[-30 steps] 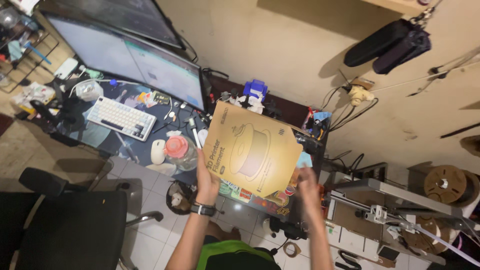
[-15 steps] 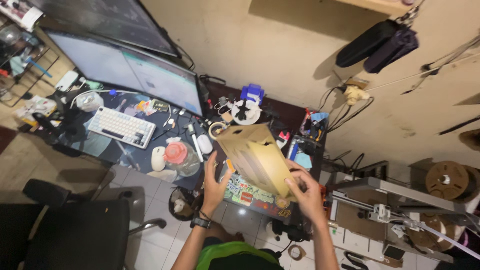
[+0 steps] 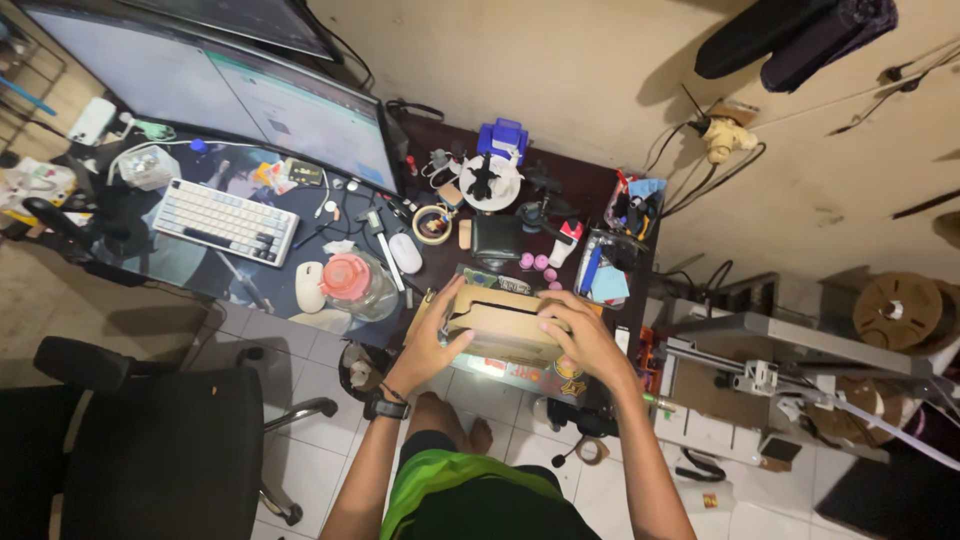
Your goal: The person flattens empty cardboard boxes by hand at a desk, opening the flaps, pressing the boxes flat, and stacking the flattened cardboard pieces on the desk and floor.
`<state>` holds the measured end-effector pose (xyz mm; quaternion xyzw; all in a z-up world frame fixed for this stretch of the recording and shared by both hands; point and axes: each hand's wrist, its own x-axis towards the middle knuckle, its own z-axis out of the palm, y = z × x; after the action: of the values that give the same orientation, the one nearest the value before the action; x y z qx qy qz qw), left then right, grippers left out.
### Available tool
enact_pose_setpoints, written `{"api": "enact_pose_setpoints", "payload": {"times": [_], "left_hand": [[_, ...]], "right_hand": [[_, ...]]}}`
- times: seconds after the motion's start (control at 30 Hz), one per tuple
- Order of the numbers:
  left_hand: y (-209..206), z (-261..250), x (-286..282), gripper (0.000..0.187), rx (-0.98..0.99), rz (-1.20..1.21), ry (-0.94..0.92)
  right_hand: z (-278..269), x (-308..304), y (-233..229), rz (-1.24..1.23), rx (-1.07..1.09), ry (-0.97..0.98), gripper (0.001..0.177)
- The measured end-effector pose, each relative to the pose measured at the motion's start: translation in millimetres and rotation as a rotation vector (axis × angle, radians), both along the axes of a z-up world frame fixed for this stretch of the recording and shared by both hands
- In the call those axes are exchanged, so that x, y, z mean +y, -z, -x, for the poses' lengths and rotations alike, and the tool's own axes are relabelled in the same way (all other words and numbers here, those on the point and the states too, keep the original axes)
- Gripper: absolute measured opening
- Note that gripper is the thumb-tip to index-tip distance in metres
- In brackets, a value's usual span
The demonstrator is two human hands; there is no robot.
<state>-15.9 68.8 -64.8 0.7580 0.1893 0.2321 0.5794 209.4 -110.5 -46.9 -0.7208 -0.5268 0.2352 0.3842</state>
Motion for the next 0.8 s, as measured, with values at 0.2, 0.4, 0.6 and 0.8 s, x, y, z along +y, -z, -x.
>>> {"api": "enact_pose_setpoints", "payload": {"times": [0.2,0.4,0.6,0.8], "left_hand": [[13.6,2.8,15.5,0.055,0.045,-0.086,-0.039],[31.0,8.8,42.1,0.041,-0.028,0.077,0.098],[33.7,4.9,72.6,0.034,-0.020,-0.068,0.277],[48.5,9.2,80.0,0.028,0.017,0.023,0.336]], "right_hand": [[24.3,5.8,22.2,-0.036,-0.015,0.088,0.015],[55.2,9.2,28.3,-0.131,-0.243,0.298,0.018],[97.0,6.3,31.7,-0.131,-0.449,0.535,0.020],[131.8,11.4,43.3,-0.183,-0.259,0.732,0.017]]}}
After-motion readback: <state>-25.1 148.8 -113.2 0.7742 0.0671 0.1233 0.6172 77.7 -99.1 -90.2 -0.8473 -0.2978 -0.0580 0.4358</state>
